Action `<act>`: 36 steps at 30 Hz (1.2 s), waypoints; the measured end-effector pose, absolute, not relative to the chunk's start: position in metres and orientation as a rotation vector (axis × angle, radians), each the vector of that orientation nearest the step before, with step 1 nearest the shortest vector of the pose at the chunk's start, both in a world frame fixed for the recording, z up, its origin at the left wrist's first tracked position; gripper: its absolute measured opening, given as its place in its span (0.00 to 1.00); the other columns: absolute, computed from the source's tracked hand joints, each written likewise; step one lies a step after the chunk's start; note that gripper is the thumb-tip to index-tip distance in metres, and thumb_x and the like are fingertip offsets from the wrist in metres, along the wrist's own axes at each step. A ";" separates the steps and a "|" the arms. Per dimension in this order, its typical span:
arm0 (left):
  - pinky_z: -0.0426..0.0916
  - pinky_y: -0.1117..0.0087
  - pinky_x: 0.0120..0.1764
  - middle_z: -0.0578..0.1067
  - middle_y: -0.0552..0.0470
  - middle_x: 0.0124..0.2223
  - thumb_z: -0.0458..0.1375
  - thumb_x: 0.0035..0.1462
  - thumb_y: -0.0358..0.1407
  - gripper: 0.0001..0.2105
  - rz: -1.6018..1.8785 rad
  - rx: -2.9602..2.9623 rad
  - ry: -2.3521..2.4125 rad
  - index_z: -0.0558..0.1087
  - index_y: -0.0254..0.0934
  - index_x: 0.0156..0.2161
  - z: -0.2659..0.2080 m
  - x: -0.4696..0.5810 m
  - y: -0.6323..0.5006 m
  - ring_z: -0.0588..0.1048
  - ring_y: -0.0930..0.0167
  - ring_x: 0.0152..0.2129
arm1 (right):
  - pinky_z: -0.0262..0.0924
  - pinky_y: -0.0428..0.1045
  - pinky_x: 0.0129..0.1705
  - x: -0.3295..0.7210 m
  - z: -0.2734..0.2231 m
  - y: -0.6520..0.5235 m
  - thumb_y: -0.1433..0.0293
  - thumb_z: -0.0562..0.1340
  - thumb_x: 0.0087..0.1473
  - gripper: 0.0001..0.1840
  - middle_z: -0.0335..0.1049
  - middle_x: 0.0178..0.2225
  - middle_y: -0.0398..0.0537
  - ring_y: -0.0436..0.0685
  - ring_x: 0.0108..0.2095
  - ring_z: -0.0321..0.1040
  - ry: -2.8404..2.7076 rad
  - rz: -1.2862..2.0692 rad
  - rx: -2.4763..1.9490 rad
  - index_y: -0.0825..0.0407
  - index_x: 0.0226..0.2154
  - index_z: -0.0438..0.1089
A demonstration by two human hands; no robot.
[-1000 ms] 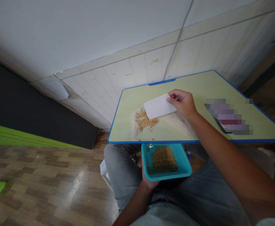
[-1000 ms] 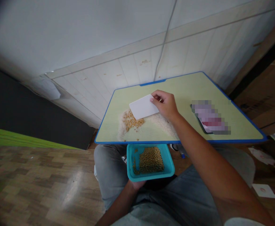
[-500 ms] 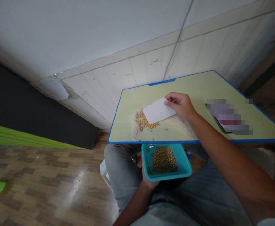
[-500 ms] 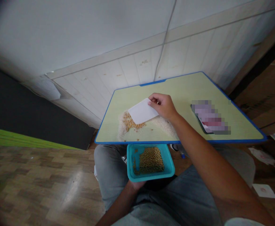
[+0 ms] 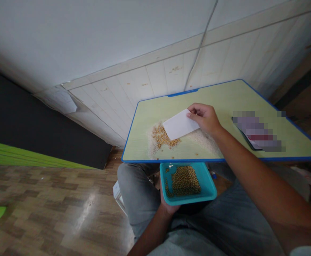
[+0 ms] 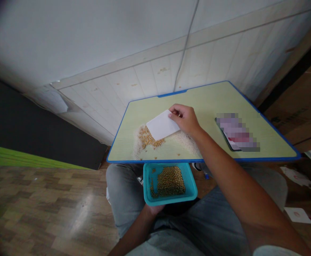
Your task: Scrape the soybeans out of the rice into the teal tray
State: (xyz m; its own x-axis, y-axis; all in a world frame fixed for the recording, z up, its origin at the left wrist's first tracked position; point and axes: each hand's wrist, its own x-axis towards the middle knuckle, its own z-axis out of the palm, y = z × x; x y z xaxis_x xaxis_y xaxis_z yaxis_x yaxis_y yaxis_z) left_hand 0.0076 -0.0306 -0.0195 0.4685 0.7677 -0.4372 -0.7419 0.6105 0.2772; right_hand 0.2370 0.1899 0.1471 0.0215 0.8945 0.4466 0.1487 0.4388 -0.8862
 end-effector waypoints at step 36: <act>0.74 0.66 0.63 0.90 0.50 0.55 0.48 0.74 0.56 0.29 0.935 0.021 0.564 0.91 0.44 0.49 -0.019 0.010 -0.030 0.85 0.64 0.56 | 0.53 0.51 0.34 0.235 0.147 0.192 0.59 0.71 0.49 0.11 0.69 0.27 0.41 0.55 0.29 0.62 -1.443 0.765 -0.952 0.47 0.29 0.74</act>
